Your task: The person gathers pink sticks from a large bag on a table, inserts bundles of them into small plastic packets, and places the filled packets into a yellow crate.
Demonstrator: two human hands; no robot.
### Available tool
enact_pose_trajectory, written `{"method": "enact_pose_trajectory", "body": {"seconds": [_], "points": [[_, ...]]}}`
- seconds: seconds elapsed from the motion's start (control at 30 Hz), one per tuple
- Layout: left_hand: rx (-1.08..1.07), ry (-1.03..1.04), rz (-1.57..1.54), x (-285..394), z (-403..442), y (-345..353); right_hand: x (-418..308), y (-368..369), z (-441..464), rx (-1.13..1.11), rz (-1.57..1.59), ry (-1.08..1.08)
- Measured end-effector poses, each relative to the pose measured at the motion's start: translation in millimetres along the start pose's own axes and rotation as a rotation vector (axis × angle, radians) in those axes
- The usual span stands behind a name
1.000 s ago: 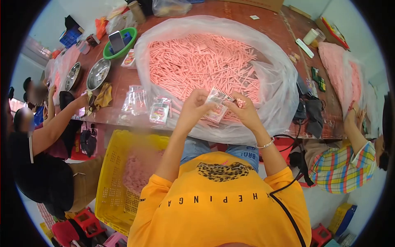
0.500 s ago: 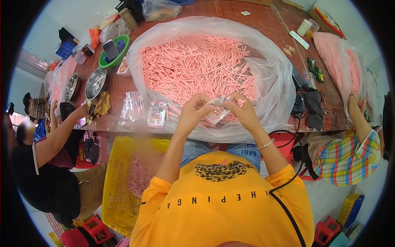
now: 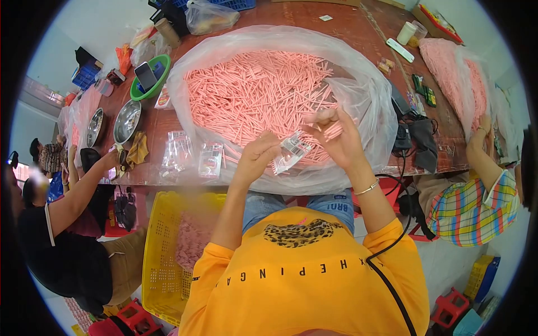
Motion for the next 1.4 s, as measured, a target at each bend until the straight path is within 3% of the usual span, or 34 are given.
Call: {"method": "enact_pose_trajectory", "body": {"seconds": [0.13, 0.53, 0.73, 0.87, 0.93, 1.03, 1.13, 1.23, 1.3, 1.33, 1.4], "points": [[-0.014, -0.004, -0.031, -7, 0, 7, 7, 28, 4, -0.129, 0.147, 0.048], [0.006, -0.039, -0.056, -11, -3, 11, 5, 46, 16, -0.055, -0.017, 0.013], [0.130, -0.082, -0.142, -7, -3, 20, 22, 40, 7, -0.176, -0.353, 0.128], [0.238, -0.084, -0.185, -15, -5, 30, 26, 46, -1, -0.265, -0.605, 0.056], [0.304, -0.065, -0.181, -20, -6, 26, 23, 29, 0, -0.233, -0.641, -0.046], [0.370, -0.030, -0.177, -29, -4, 23, 39, -38, -4, -0.163, -1.042, -0.046], [0.376, -0.088, -0.182, -37, -4, 24, 19, 19, -12, -0.204, -1.241, 0.219], [0.426, -0.042, 0.054, -34, -3, 24, 20, -5, 1, -0.214, -1.546, -0.237], [0.474, -0.006, 0.137, -28, 2, 20, 12, 4, 0, -0.238, -1.495, -0.399], [0.487, -0.028, 0.098, -24, -1, 18, 9, 11, -4, -0.248, -1.462, -0.463], [0.448, -0.127, -0.072, -25, -12, 21, 17, 15, -9, -0.276, -1.389, -0.317]]}}
Point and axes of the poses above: each hand's wrist, its own z-axis towards the middle knuckle, its own y-axis out of the palm, x = y × z, the point moved 3 cm from there along z, towards the middle knuckle, and after that the axes turned 11 degrees about -y, right-handed, at the moved point
